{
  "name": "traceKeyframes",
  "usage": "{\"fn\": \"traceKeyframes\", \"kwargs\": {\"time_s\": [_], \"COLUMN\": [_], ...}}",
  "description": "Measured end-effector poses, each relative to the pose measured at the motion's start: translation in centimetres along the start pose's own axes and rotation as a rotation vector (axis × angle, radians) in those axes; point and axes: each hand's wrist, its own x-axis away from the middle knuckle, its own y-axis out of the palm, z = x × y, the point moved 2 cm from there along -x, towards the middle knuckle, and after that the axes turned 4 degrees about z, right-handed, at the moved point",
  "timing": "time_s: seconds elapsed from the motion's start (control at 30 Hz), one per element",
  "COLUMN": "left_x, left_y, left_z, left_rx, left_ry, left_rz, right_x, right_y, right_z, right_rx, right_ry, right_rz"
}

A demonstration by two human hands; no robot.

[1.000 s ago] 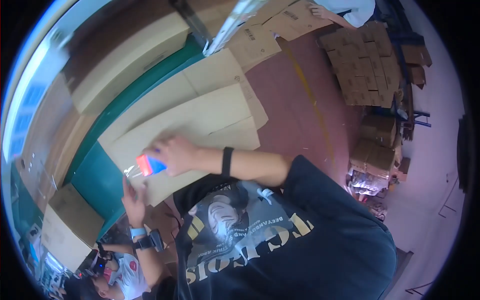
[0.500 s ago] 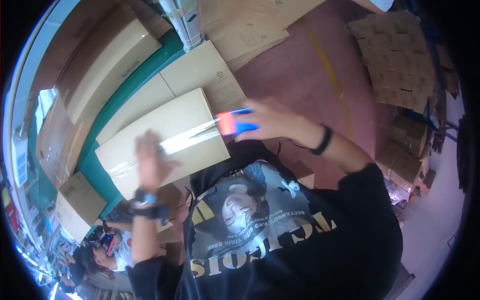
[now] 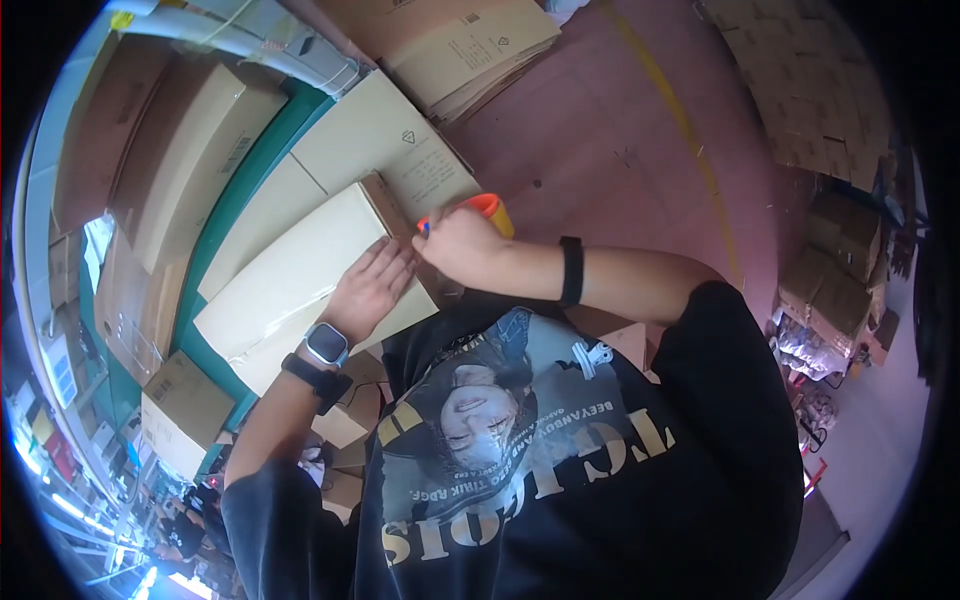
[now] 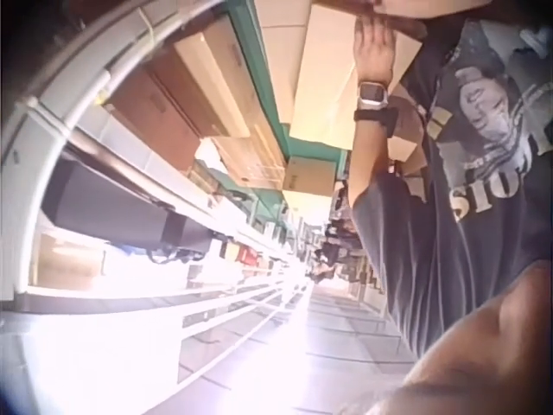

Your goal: The person seals cardboard boxes with a tape dispenser, places small product boxes into a larger box, and folds a flat cardboard piece into a new box before sealing its bottom.

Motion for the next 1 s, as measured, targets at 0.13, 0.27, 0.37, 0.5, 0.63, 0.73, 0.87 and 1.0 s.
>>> {"fn": "traceKeyframes", "kwargs": {"time_s": [0.13, 0.27, 0.37, 0.5, 0.63, 0.73, 0.87, 1.0], "left_x": [-1.2, -1.1, -0.9, -1.4, -3.7, -3.9, -3.8, -6.0], "left_y": [0.9, 1.7, 1.7, 0.9, -1.3, 1.6, 6.6, 1.5], "left_z": [0.6, 1.6, 1.8, 0.3, 0.6, 0.3, 1.8, 6.4], "left_rx": [0.027, 0.02, -0.022, -0.062, -0.09, -0.198, -0.299, -0.221], "left_ry": [0.097, 0.071, -0.002, -0.029, -0.001, 0.003, -0.039, 0.007], "left_rz": [-0.181, -0.143, -0.159, -0.223, -0.46, -0.466, -0.646, -0.689], "right_x": [-0.1, 0.3, 0.8, -0.3, 1.5, 5.9, 7.2, 7.5], "right_y": [2.2, 3.2, 3.4, 4.3, 11.0, 8.4, 2.5, 4.6], "right_z": [-2.4, -3.5, -4.0, -3.6, 3.4, 6.4, 8.9, 11.2], "right_rx": [0.047, 0.078, 0.087, 0.111, 0.274, 0.079, -0.249, -0.715], "right_ry": [0.035, 0.066, 0.111, 0.167, 0.207, 0.492, 0.685, 0.819], "right_rz": [-0.065, -0.053, -0.015, 0.082, -0.336, -0.195, -0.033, 0.254]}}
